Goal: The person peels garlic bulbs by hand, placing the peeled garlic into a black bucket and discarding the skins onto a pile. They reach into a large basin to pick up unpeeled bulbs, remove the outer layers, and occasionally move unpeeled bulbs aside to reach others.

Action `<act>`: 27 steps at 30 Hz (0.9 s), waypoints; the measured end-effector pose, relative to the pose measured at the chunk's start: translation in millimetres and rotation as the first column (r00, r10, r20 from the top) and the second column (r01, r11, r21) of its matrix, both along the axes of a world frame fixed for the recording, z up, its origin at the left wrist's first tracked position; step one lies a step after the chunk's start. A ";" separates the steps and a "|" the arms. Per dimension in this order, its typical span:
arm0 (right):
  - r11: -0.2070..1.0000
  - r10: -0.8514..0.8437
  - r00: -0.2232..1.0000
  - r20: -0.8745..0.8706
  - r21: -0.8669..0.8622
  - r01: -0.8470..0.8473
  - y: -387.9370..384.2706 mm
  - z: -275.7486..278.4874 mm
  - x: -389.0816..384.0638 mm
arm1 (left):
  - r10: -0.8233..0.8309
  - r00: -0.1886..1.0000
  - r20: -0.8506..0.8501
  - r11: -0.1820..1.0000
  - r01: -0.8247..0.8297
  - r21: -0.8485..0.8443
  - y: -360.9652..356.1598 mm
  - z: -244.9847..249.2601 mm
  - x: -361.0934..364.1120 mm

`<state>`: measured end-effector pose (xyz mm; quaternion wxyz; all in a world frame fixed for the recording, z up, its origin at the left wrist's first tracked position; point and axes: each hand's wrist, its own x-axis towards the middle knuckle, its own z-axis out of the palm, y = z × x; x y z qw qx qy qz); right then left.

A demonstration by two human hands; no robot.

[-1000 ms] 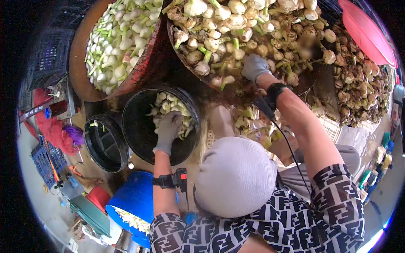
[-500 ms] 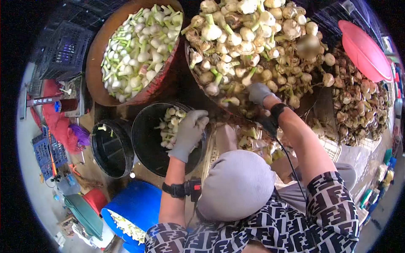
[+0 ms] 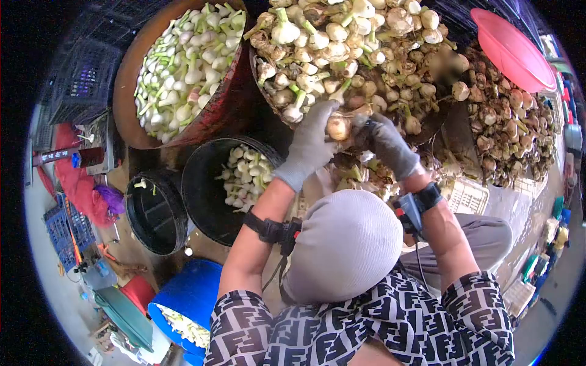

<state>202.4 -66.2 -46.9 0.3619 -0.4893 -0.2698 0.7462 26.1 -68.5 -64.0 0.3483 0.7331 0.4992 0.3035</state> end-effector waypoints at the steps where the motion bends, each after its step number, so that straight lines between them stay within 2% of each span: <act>1: 0.998 -0.045 0.997 0.062 -0.049 0.048 -7.2 6.2 -7.1 | 0.015 0.999 -0.029 0.998 -0.014 0.061 -1.9 -4.2 1.2; 3: 0.991 -0.122 0.989 0.082 -0.044 0.126 -7.8 -6.7 -17.3 | 0.058 0.998 -0.015 0.998 -0.057 0.039 -7.4 -7.4 1.8; 6: 0.996 -0.067 0.978 0.196 0.064 0.055 -10.1 -4.7 -16.5 | 0.111 0.994 0.018 0.994 -0.110 -0.021 -13.7 0.7 -1.6; 7: 0.998 -0.049 0.982 0.183 0.040 0.043 -9.4 -6.4 -15.6 | 0.123 0.992 0.033 0.992 -0.121 -0.045 -14.5 4.9 -2.5; 9: 1.000 -0.018 0.987 0.158 -0.006 0.019 -7.0 -12.3 -11.7 | 0.144 0.983 0.118 0.974 -0.119 -0.194 -16.7 8.2 -4.7; 10: 0.999 0.036 0.977 0.210 0.003 -0.037 -6.8 -13.3 -10.7 | 0.156 0.975 0.160 0.960 -0.112 -0.256 -14.6 10.6 -5.8; 11: 0.996 0.081 0.961 0.264 0.024 -0.091 -6.3 -12.3 -9.5 | 0.144 0.971 0.189 0.969 -0.100 -0.224 -14.1 5.5 -6.4; 12: 0.989 0.117 0.939 0.324 0.050 -0.140 -4.3 -8.1 -7.7 | 0.121 0.981 0.149 0.984 -0.099 -0.145 -14.2 5.1 -6.0; 13: 0.994 0.057 0.945 0.323 0.068 -0.083 -4.0 8.5 -15.2 | 0.101 0.989 0.109 0.993 -0.094 -0.065 -14.6 5.3 -5.1; 15: 0.998 -0.016 0.985 0.173 -0.058 0.026 -4.6 23.9 -20.7 | 0.101 0.988 0.114 0.992 -0.091 -0.084 -13.6 1.9 -5.2; 17: 1.000 0.020 0.973 0.230 -0.008 -0.019 -4.6 -1.0 -12.7 | 0.157 0.978 0.137 0.968 -0.124 -0.220 -13.5 11.0 -6.3; 18: 0.999 -0.014 0.977 0.214 -0.045 0.024 -3.5 14.4 -19.8 | 0.165 0.965 0.202 0.957 -0.107 -0.268 -12.9 7.7 -6.9; 19: 1.000 0.009 0.975 0.224 -0.001 -0.008 -4.2 -2.4 -14.7 | 0.173 0.949 0.264 0.945 -0.085 -0.315 -11.0 5.4 -7.4; 21: 0.998 -0.005 0.994 0.106 -0.069 0.013 -3.5 -6.0 -15.5 | 0.169 0.961 0.220 0.957 -0.107 -0.271 -10.4 7.2 -10.1; 24: 0.998 0.004 0.971 0.238 0.053 -0.017 -5.2 -1.2 -19.6 | 0.090 0.990 0.109 0.988 -0.075 -0.133 -13.0 5.5 -8.0; 25: 1.000 -0.008 0.974 0.229 0.019 0.004 -6.1 0.3 -20.2 | 0.056 0.997 0.060 0.996 -0.052 -0.074 -13.3 3.7 -7.9; 27: 0.998 -0.025 0.977 0.210 -0.047 0.035 -3.3 4.0 -21.1 | 0.056 0.995 0.079 0.991 -0.046 -0.122 -12.5 2.5 -9.1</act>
